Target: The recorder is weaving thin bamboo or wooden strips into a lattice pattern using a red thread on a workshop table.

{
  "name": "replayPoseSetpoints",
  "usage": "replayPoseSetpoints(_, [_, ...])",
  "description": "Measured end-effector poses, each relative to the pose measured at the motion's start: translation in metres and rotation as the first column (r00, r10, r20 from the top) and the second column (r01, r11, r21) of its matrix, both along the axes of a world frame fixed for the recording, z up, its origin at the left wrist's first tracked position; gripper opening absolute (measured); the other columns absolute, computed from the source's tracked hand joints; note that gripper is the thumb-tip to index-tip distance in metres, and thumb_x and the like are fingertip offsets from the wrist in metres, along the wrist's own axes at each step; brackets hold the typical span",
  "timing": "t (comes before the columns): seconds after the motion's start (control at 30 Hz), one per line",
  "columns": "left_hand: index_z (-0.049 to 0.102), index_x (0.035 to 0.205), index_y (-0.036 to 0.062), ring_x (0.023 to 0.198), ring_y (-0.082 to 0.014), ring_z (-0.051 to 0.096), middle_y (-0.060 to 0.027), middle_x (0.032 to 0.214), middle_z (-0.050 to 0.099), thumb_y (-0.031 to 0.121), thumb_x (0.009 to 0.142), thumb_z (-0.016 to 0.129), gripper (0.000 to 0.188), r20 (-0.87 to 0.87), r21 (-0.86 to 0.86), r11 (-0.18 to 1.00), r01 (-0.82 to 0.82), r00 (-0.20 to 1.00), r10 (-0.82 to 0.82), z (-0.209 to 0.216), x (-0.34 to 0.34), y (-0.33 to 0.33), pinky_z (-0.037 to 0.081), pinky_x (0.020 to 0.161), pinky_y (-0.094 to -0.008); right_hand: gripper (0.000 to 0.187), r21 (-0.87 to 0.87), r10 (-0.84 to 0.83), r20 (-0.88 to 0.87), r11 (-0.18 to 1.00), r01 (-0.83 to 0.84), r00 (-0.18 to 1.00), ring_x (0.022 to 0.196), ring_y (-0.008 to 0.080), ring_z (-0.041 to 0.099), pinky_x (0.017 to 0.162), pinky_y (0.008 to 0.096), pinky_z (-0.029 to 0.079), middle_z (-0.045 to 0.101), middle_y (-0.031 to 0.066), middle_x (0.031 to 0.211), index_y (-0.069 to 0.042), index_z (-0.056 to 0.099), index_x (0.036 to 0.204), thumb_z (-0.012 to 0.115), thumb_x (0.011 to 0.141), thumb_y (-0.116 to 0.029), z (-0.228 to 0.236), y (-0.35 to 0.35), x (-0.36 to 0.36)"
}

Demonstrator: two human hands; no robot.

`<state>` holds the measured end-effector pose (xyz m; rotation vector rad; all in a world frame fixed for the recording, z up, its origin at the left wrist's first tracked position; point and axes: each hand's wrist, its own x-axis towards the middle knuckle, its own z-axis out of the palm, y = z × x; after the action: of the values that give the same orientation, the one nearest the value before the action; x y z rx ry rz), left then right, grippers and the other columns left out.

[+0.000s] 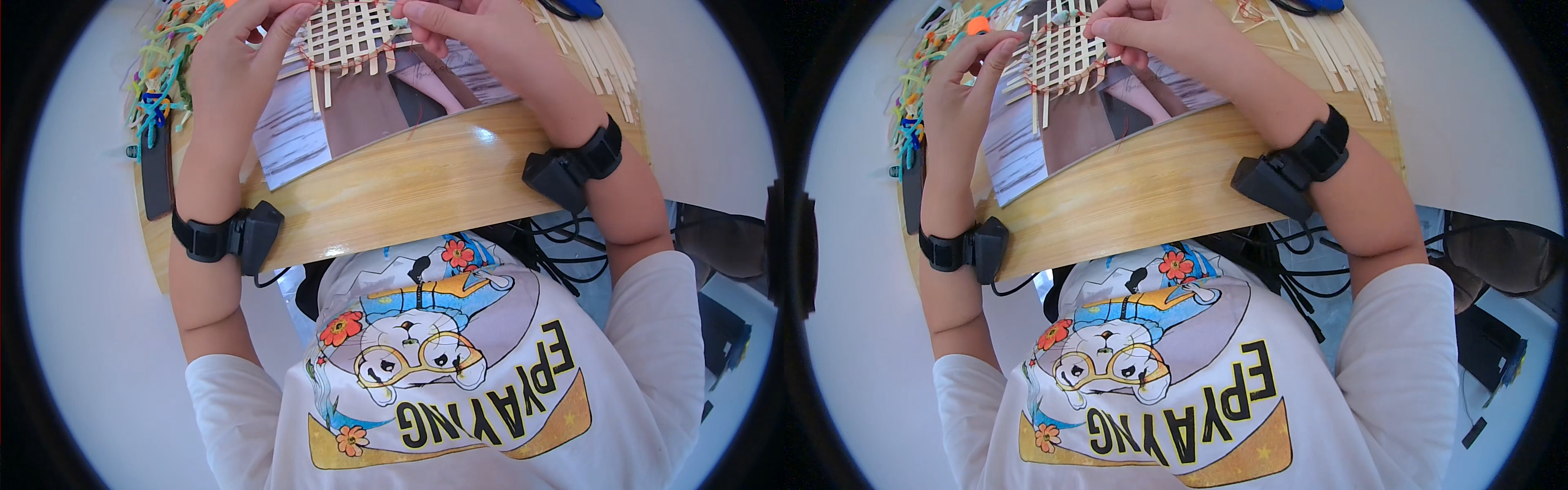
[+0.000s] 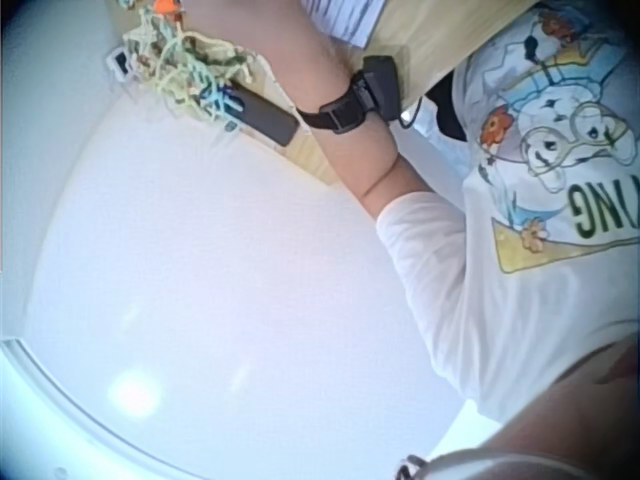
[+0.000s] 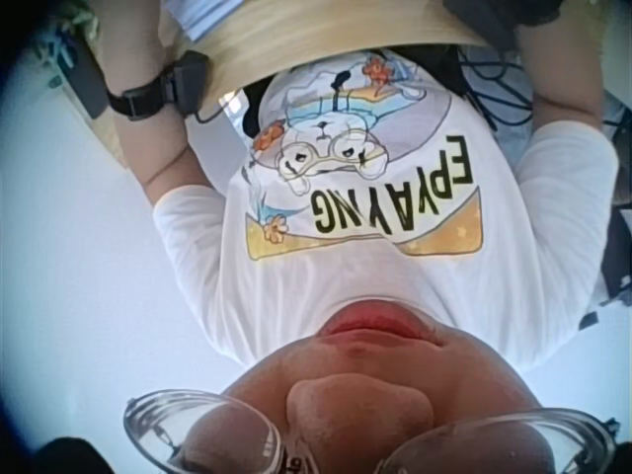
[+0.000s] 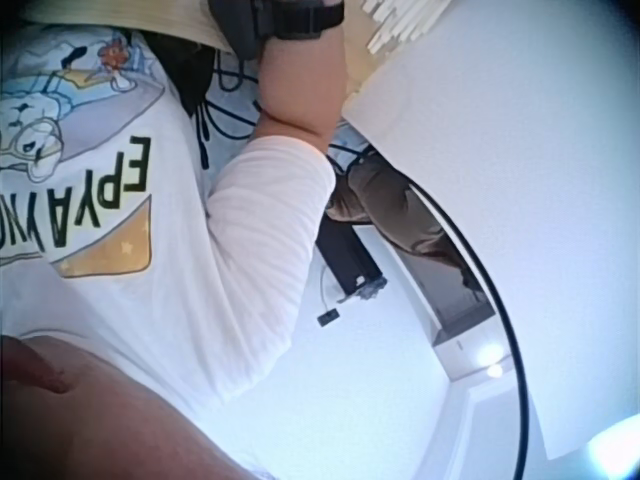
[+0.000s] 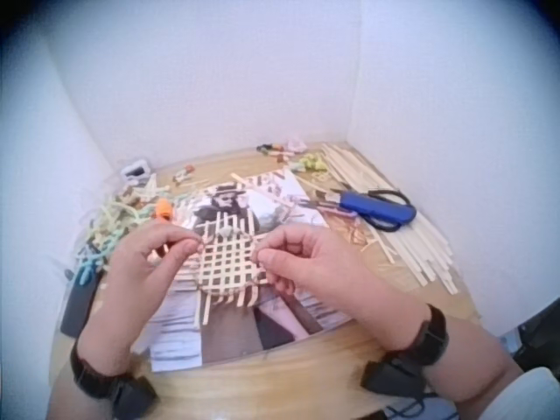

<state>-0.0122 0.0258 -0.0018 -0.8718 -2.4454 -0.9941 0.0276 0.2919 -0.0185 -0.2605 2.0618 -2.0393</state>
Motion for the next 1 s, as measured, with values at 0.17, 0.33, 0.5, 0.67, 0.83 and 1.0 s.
replayPoseSetpoints(0.17, [0.079, 0.11, 0.0095, 0.079, -0.0054, 0.056, 0.0041, 0.093, 0.073, 0.026, 0.096, 0.075, 0.022, 0.074, 0.076, 0.993, -0.092, 0.994, 0.086, -0.009, -0.008, -0.01, 0.046, 0.075, -0.0213, 0.015, 0.003, -0.029, 0.034, 1.0, 0.028, 0.999, 0.07, 0.005, 0.059, 0.062, 0.0197, 0.049, 0.065, -0.0012, 0.081, -0.001, 0.069, 0.107, 0.064, 0.103, -0.014, -0.001, 0.004, -0.004])
replayPoseSetpoints(0.33, [0.08, 0.11, 0.0103, 0.079, -0.0041, 0.057, 0.0053, 0.092, 0.072, 0.028, 0.096, 0.075, 0.023, 0.169, 0.141, 0.985, -0.102, 0.983, 0.078, -0.011, -0.016, -0.015, 0.046, 0.075, -0.0203, 0.013, 0.05, -0.086, -0.016, 0.995, 0.087, 0.996, 0.068, 0.0055, 0.058, 0.061, 0.0205, 0.049, 0.063, -0.0012, 0.079, -0.001, 0.07, 0.106, 0.064, 0.102, -0.012, 0.007, 0.011, -0.004])
replayPoseSetpoints(0.5, [0.08, 0.111, 0.0096, 0.083, -0.0035, 0.06, 0.0045, 0.093, 0.073, 0.029, 0.096, 0.076, 0.025, 0.149, 0.067, 0.971, -0.229, 0.965, 0.217, -0.01, -0.018, -0.022, 0.046, 0.076, -0.0198, 0.013, -0.001, -0.111, -0.021, 0.994, 0.111, 0.994, 0.067, 0.0064, 0.058, 0.061, 0.0211, 0.049, 0.063, -0.0004, 0.079, 0.0, 0.069, 0.105, 0.064, 0.102, -0.011, 0.006, 0.015, -0.005])
replayPoseSetpoints(0.67, [0.08, 0.112, 0.0084, 0.085, -0.0047, 0.063, 0.0024, 0.093, 0.074, 0.029, 0.095, 0.077, 0.027, 0.178, 0.147, 0.955, -0.256, 0.957, 0.229, -0.007, -0.024, -0.028, 0.047, 0.079, -0.0199, 0.012, -0.04, -0.098, -0.017, 0.994, 0.097, 0.995, 0.067, 0.0064, 0.057, 0.06, 0.0213, 0.049, 0.064, 0.0004, 0.079, 0.0, 0.068, 0.105, 0.063, 0.102, -0.011, 0.007, 0.019, -0.007])
replayPoseSetpoints(0.83, [0.08, 0.109, 0.0071, 0.088, -0.0052, 0.065, -0.0004, 0.091, 0.076, 0.026, 0.096, 0.075, 0.024, 0.181, 0.138, 0.966, -0.22, 0.964, 0.194, 0.002, -0.013, -0.019, 0.048, 0.08, -0.0207, 0.024, 0.173, -0.092, 0.025, 0.981, 0.086, 0.995, 0.068, 0.0069, 0.058, 0.061, 0.0214, 0.049, 0.066, 0.0032, 0.086, 0.003, 0.065, 0.12, 0.063, 0.103, -0.013, 0.016, 0.017, -0.008])
replayPoseSetpoints(1.0, [0.08, 0.107, 0.0057, 0.085, -0.0079, 0.065, -0.003, 0.091, 0.077, 0.017, 0.094, 0.076, 0.017, 0.001, 0.05, 0.997, -0.066, 0.998, 0.066, 0.009, 0.018, 0.004, 0.048, 0.078, -0.0233, 0.044, -0.067, -0.085, -0.101, 0.995, 0.079, 0.991, 0.079, 0.0102, 0.062, 0.068, 0.023, 0.054, 0.066, 0.0118, 0.117, 0.004, 0.05, 0.144, 0.061, 0.104, -0.011, 0.039, 0.01, 0.008])
